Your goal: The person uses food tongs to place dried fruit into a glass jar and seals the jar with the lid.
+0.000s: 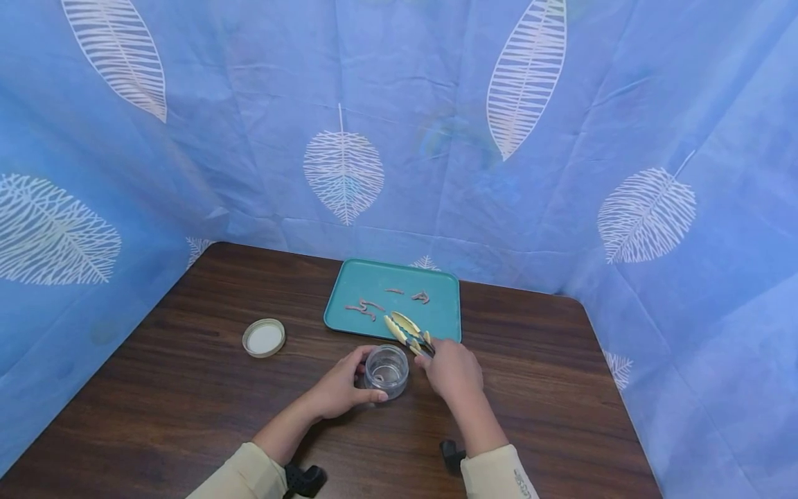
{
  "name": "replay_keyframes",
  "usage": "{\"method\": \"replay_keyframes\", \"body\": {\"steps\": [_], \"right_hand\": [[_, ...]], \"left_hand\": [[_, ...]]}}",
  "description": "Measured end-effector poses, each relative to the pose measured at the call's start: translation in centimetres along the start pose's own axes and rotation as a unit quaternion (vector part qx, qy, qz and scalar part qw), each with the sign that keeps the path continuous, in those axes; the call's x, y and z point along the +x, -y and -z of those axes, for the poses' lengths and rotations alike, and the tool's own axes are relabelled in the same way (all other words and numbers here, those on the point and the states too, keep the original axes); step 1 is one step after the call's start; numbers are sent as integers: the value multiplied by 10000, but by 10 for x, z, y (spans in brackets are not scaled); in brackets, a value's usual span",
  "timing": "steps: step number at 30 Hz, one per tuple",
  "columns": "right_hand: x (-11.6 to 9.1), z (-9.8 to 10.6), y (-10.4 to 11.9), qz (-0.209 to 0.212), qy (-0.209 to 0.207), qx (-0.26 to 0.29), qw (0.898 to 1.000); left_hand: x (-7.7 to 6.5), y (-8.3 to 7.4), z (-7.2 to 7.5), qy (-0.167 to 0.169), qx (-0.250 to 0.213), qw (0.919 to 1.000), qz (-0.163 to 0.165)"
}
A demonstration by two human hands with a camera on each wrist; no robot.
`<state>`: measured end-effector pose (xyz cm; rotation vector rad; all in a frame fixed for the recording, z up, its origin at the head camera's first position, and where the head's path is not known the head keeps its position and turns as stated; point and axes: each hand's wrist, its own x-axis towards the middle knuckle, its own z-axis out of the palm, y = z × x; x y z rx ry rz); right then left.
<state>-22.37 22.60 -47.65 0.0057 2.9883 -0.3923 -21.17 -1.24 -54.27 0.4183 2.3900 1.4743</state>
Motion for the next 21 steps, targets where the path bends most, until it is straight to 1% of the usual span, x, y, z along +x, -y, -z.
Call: {"method": "replay_keyframes", "body": {"steps": [5, 12, 21], "right_hand": [[0, -1, 2, -101, -67, 46, 9999], [-2, -6, -2, -143, -252, 202, 9994], [-6, -11, -9, -245, -161, 416, 9987]], "left_hand": [[2, 2, 0, -11, 28, 10000, -11], [5, 5, -2, -8, 94, 9999, 42], [2, 2, -1, -7, 70, 10000, 44]]}}
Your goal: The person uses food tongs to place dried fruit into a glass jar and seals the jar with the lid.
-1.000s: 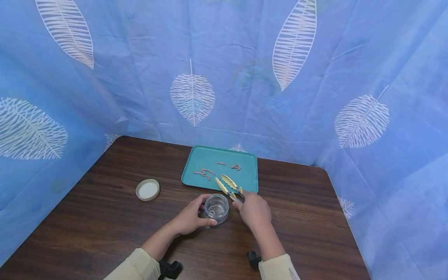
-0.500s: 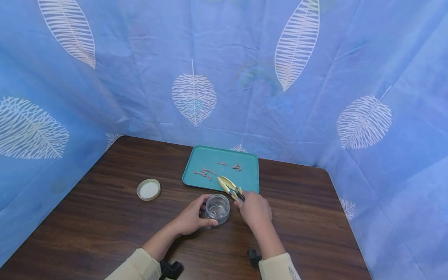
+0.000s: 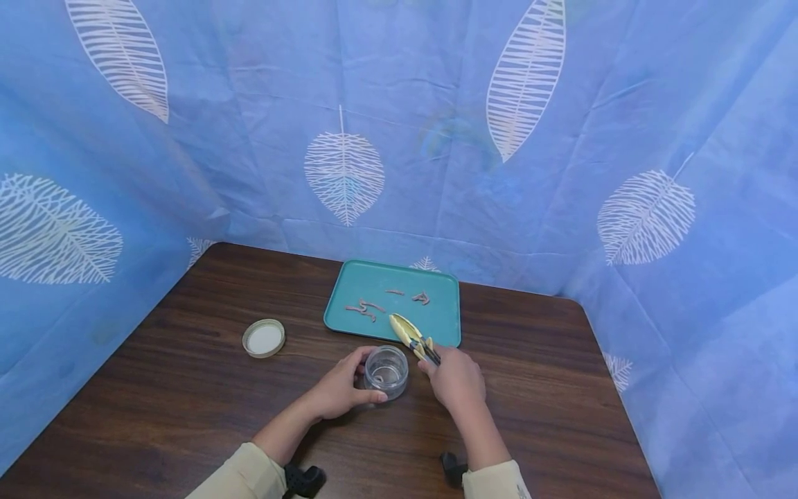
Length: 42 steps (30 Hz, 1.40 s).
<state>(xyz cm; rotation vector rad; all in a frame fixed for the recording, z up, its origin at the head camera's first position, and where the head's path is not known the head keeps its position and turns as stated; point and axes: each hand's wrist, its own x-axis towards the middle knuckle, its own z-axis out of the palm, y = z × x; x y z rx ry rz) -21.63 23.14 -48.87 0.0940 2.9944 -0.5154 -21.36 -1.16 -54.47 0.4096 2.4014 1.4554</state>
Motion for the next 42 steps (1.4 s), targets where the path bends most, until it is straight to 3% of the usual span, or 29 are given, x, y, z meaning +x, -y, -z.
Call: {"method": "replay_keyframes", "body": {"steps": [19, 42], "right_hand": [[-28, 2, -16, -44, -73, 375, 9993], [-99, 25, -15, 70, -494, 440, 9978]], "left_hand": [[3, 3, 0, 23, -23, 10000, 58], [3, 3, -1, 73, -96, 9999, 68]]}}
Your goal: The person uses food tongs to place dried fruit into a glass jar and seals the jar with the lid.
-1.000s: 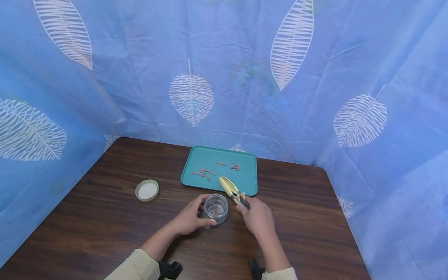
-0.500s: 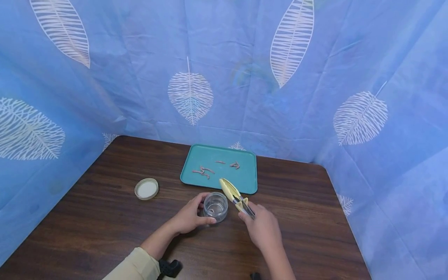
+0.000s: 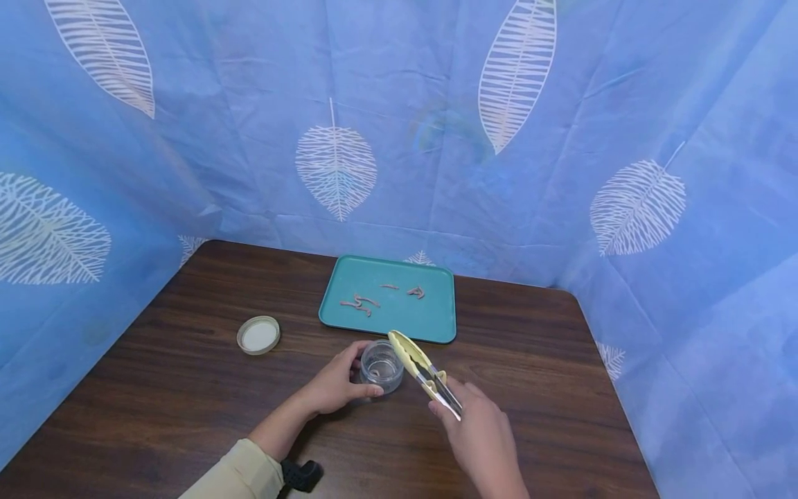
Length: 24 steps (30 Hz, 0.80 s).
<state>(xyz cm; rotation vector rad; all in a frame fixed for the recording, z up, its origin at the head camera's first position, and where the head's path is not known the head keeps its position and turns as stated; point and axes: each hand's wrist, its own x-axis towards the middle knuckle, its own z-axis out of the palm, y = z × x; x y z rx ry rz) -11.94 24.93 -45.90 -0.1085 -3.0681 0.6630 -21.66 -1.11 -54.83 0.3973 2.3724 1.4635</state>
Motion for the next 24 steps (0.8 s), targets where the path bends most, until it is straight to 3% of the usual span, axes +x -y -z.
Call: {"method": "replay_keyframes", "body": {"steps": [9, 24], "right_hand": [[-10, -2, 1, 195, -109, -111, 9997], [-4, -13, -6, -204, -6, 89, 9998]], "left_hand": [[0, 1, -2, -64, 53, 9999, -67], [-1, 0, -2, -40, 1, 10000, -58]]}}
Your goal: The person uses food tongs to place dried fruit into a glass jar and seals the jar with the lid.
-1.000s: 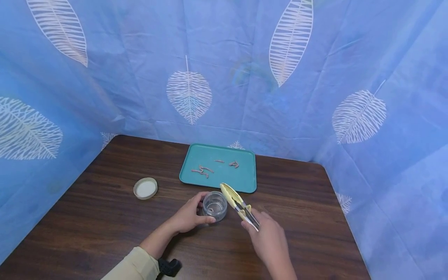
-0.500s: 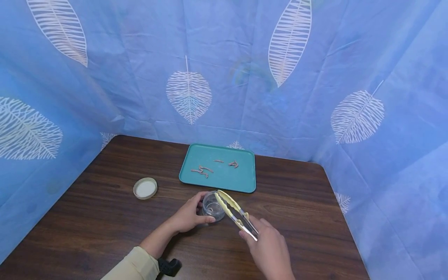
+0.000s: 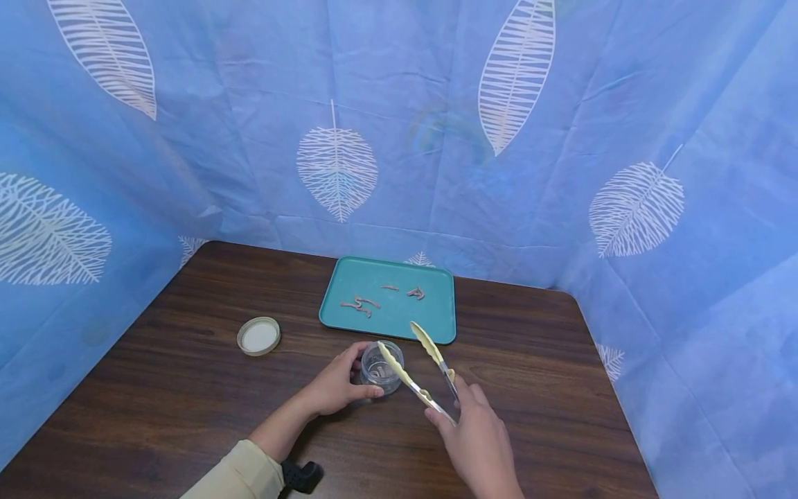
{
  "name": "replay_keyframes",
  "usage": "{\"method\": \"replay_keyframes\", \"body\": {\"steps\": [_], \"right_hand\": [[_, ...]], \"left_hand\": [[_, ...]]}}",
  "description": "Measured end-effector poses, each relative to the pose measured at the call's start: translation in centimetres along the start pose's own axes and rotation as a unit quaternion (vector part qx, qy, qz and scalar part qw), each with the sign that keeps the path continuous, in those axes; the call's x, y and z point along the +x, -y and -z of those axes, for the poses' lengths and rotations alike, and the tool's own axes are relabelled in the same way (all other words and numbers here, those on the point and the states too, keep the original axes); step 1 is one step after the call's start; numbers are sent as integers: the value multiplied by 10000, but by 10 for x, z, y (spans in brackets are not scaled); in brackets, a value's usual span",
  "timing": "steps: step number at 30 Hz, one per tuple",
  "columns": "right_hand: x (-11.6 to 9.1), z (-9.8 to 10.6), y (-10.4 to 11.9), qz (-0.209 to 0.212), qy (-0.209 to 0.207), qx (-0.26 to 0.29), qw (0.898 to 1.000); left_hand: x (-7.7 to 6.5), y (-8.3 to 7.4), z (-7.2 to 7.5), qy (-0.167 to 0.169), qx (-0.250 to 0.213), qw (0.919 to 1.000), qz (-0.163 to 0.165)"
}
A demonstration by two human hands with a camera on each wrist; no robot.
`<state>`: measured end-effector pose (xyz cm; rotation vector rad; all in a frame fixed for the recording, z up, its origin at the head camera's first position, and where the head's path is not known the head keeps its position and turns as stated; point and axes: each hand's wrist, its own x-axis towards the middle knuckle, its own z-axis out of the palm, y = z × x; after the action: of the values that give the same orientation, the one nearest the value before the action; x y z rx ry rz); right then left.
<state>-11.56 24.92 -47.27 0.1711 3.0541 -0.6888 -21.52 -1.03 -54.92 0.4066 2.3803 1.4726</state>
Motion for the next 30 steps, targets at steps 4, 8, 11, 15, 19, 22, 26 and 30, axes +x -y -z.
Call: {"method": "replay_keyframes", "body": {"steps": [4, 8, 11, 15, 19, 22, 26, 30], "right_hand": [[4, -3, -4, -104, 35, 157, 9998], [9, -5, -8, -112, -18, 265, 9996], [15, -4, -7, -56, -100, 280, 9995], [25, -2, -7, 24, -195, 294, 9994], [38, 0, -9, 27, -194, 254, 9995], [51, -2, -12, 32, -223, 196, 9996], [70, -10, -18, 9, -185, 59, 9998], [87, -16, -23, 24, -90, -199, 9998]], "left_hand": [[0, 1, 0, 4, 27, 10000, -20], [0, 1, 0, 18, 28, 10000, -15], [0, 1, 0, 16, 48, 10000, -6], [0, 1, 0, 19, 58, 10000, -2], [0, 1, 1, 27, 29, 10000, 1], [-1, 1, 2, 23, 42, 10000, -12], [-1, 1, 2, 24, 42, 10000, 10], [-1, 1, 1, 40, 4, 10000, 21]]}}
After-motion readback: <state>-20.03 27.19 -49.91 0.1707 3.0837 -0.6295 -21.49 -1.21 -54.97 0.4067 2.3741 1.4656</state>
